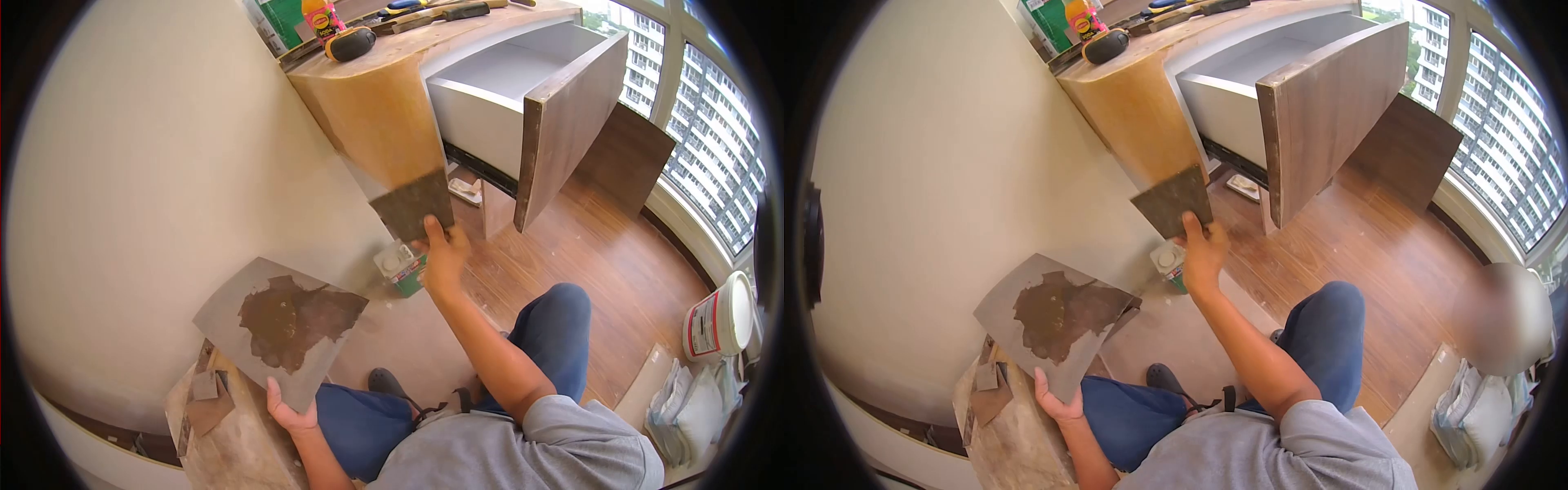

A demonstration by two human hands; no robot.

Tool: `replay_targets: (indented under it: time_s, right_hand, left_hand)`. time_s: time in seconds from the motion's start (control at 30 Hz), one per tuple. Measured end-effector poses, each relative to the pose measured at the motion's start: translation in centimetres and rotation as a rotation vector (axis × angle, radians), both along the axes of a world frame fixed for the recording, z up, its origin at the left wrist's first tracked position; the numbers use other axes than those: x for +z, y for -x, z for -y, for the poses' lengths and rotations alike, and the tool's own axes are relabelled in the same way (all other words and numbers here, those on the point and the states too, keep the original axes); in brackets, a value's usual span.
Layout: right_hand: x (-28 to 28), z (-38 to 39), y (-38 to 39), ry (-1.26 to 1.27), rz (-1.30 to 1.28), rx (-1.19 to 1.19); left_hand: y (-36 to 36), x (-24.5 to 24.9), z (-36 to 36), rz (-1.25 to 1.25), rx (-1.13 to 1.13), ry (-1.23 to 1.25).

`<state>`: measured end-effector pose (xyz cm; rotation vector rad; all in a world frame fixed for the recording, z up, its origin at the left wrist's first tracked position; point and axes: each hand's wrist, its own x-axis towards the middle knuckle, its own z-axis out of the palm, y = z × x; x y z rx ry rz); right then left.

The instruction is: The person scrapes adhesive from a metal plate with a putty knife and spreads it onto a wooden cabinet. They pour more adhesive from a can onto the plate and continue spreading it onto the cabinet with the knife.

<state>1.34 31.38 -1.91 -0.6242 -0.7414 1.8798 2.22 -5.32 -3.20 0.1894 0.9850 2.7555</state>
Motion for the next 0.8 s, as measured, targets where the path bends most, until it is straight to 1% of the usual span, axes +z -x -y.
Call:
replay_targets:
  time_s: [0.03,0.1,0.13,0.2,0.27,0.3,0.37,0.4,0.47,0.5,0.57,0.63,0.7,0.77,0.8]
  right_hand:
    - [-1.1,0.3,-0.7,0.0,0.002,-0.001]
    - [-0.9,0.9,-2.0,-0.116,-0.09,0.025]
    - [-0.6,0.6,-2.1,-0.117,-0.085,0.026]
    - [4.4,-0.2,-2.6,-0.253,-0.061,0.022]
    - [9.1,-0.7,-1.1,-0.257,-0.224,-0.04]
    - [9.9,-1.1,0.0,-0.25,-0.223,-0.05]
    - [10.8,-1.8,1.2,-0.242,-0.263,0.018]
    - [10.5,-1.8,1.1,-0.237,-0.262,0.012]
    - [8.7,-1.6,1.1,-0.159,-0.158,0.038]
    - [6.9,-1.4,1.0,-0.156,-0.157,0.038]
    - [1.9,-0.9,0.2,0.021,-0.126,0.05]
    - [-1.9,-0.5,-1.2,0.02,-0.097,0.058]
    - [-2.3,-0.5,-2.5,0.015,-0.075,0.064]
    - [-1.8,-0.5,-3.5,-0.005,-0.251,0.06]
    - [-0.9,-0.7,-3.8,-0.004,-0.253,0.061]
  left_hand:
    - [0.0,0.1,0.1,0.003,-0.026,-0.02]
    - [0.0,0.2,0.0,0.009,-0.05,-0.046]
    - [-0.1,0.2,-0.1,-0.004,-0.035,-0.043]
    - [-0.2,0.3,-0.4,-0.017,-0.022,-0.04]
    - [-0.1,0.6,-0.5,-0.013,-0.047,-0.055]
    - [-0.1,0.5,-0.4,-0.013,-0.056,-0.047]
    - [0.2,0.0,-0.1,0.009,-0.019,-0.057]
    - [0.3,-0.1,0.0,0.01,-0.024,-0.052]
    - [0.4,-0.4,0.1,0.01,0.006,-0.033]
    - [0.4,-0.3,0.0,0.011,0.006,-0.03]
    - [0.1,0.0,-0.2,0.002,0.004,-0.023]
    - [0.3,-0.1,0.2,0.01,-0.012,-0.029]
    - [0.4,0.0,0.1,0.012,-0.031,-0.039]
    - [0.3,0.1,-0.1,0.017,0.001,-0.012]
    - [0.2,0.0,-0.1,0.015,0.003,-0.011]
